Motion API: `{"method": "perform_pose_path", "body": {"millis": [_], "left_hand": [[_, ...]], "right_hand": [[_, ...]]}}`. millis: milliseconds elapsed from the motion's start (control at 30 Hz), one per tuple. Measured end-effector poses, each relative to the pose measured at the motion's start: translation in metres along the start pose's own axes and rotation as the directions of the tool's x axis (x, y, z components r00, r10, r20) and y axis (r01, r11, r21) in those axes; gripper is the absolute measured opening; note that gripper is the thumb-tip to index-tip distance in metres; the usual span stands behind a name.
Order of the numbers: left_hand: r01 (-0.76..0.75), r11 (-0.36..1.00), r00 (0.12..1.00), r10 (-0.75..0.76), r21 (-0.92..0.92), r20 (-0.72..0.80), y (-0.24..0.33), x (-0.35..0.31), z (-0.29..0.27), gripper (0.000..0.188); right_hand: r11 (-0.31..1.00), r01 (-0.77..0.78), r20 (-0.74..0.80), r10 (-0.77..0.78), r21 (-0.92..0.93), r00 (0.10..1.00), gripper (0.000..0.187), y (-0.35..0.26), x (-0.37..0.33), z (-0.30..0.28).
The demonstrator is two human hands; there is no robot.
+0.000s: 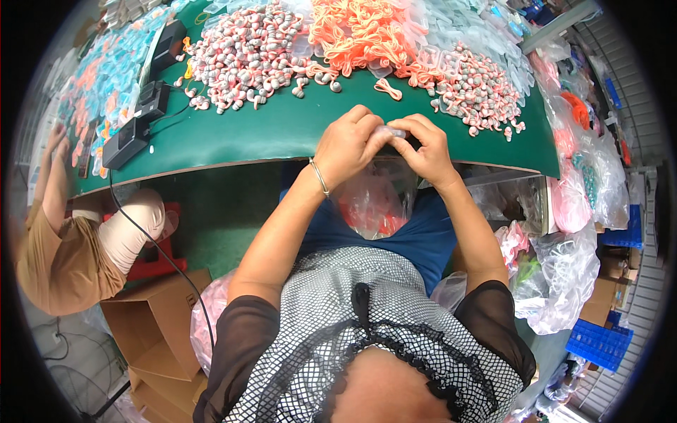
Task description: Packing small pink ribbon decorative items into plastic cases and then into a plastic bag.
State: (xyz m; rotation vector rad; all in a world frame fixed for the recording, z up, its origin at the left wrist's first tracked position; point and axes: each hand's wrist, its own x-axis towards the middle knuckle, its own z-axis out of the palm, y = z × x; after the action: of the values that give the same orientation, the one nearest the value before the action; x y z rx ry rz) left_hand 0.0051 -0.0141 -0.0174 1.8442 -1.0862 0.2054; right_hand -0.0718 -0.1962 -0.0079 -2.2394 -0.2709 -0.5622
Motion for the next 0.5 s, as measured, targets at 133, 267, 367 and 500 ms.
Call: {"method": "perform_pose_path", "body": {"millis": [133,267,367,500], "left_hand": [[-0.103,0.987,0.989,0.114,0.123,-0.089,0.000,-0.002,-0.001,0.024],[-0.078,0.989,0.995,0.085,0.125,-0.050,0.002,-0.003,-0.006,0.027],[-0.083,0.989,0.996,0.088,0.122,-0.033,0.006,-0.001,-0.006,0.027],[-0.085,0.993,0.993,0.091,0.081,-0.072,0.000,0.000,-0.003,0.027]], "right_hand": [[0.982,0.166,0.017,-0.165,-0.093,0.986,0.026,-0.002,0.011,-0.008],[0.924,0.179,-0.109,-0.228,-0.339,0.967,0.018,0.018,0.032,-0.031],[0.693,-0.036,-0.281,-0.244,-0.720,0.928,0.021,0.044,0.055,-0.048],[0.554,-0.074,-0.201,-0.172,-0.829,0.964,0.022,0.076,0.071,-0.057]]}}
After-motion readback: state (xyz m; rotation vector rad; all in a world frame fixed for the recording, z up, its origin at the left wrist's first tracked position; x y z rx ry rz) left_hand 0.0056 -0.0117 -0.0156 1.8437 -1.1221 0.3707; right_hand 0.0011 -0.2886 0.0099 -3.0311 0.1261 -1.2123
